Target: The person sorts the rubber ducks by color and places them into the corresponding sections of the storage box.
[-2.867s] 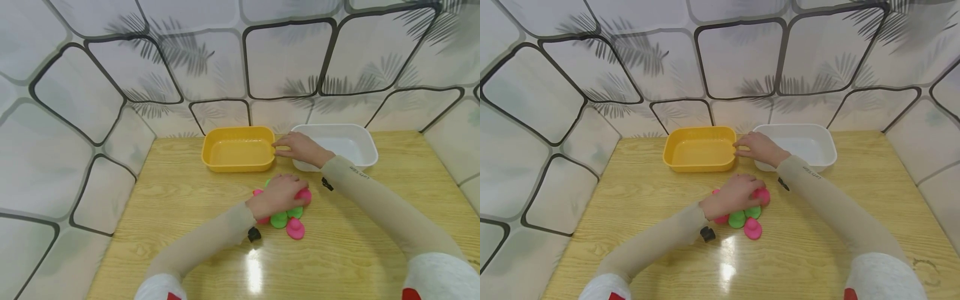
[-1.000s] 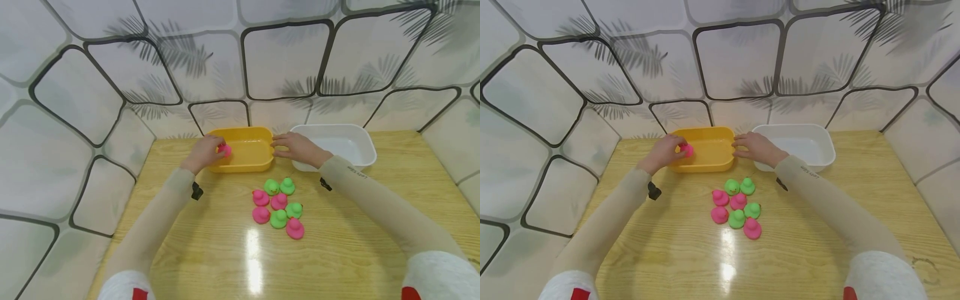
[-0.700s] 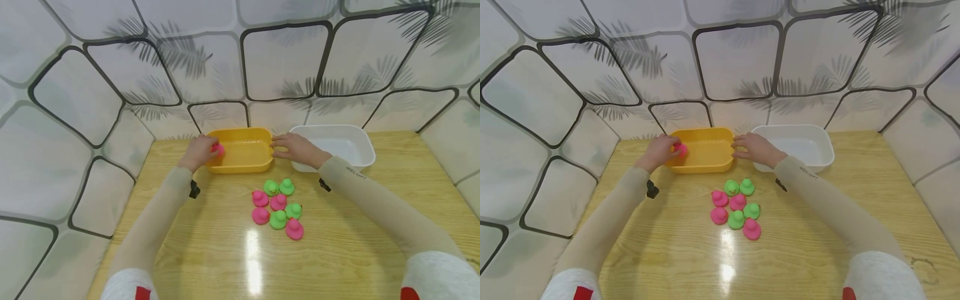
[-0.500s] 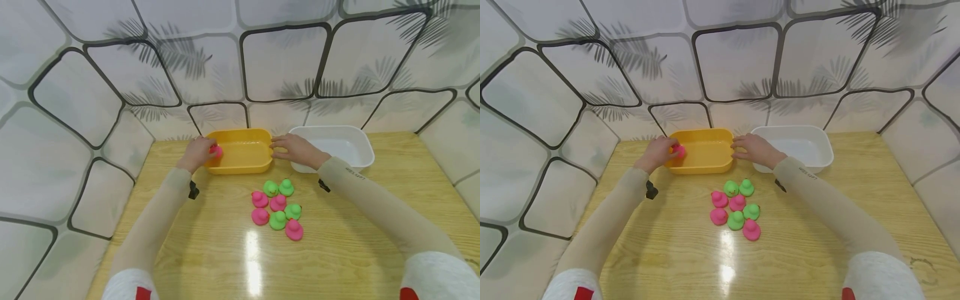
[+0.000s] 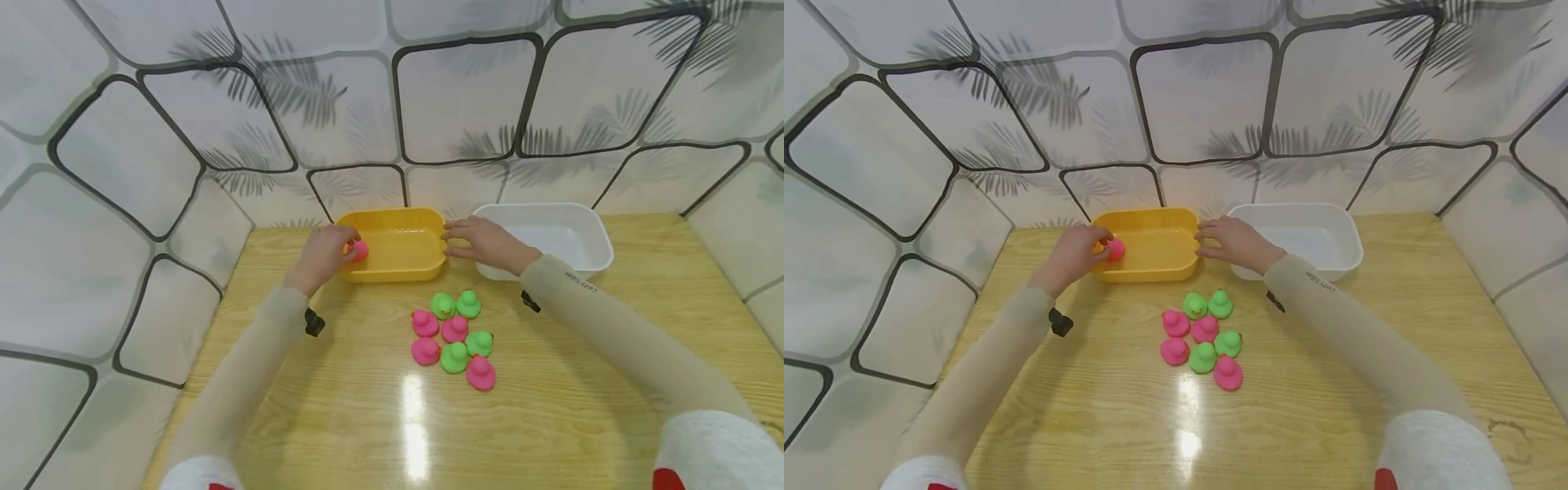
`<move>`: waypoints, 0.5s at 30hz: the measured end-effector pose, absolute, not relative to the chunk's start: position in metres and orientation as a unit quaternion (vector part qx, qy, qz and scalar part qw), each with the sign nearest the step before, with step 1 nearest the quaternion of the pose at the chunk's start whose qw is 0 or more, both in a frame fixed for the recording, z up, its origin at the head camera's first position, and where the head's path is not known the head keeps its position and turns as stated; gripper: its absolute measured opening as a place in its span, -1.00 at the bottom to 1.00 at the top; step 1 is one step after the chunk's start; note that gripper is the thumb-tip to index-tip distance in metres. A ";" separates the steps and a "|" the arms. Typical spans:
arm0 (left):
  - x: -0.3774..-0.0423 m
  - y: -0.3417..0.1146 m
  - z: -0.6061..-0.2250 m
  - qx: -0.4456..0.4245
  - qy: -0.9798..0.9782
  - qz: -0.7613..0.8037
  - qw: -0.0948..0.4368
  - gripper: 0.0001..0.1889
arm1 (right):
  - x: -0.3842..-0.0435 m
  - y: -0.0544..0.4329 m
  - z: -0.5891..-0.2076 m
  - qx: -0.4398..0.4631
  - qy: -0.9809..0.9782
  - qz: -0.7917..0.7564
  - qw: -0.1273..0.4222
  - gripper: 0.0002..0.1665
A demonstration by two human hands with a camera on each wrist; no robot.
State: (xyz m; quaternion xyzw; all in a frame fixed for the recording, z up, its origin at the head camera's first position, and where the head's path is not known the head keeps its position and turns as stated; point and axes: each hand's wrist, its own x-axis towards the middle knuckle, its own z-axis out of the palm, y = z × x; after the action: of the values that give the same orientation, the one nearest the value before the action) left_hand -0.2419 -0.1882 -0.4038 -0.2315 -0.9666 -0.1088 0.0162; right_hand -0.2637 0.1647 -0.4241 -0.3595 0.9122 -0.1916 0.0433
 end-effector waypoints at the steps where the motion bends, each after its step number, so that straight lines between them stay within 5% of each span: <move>1: -0.238 -0.187 -0.404 -0.236 -0.964 -0.118 0.023 -0.76 | -0.264 0.165 -0.424 -0.358 0.913 -0.191 0.044 -0.45; 15: -0.188 -0.165 -0.409 -0.302 -0.941 -0.125 0.081 -0.76 | -0.265 0.165 -0.426 -0.355 0.914 -0.191 0.047 -0.46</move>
State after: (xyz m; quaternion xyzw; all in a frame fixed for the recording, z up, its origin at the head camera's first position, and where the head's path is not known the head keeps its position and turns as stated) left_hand -0.1881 -0.1650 -0.4094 -0.3025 -0.9415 -0.1248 0.0811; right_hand -0.2652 0.1652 -0.4260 -0.3555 0.9138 -0.1909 0.0473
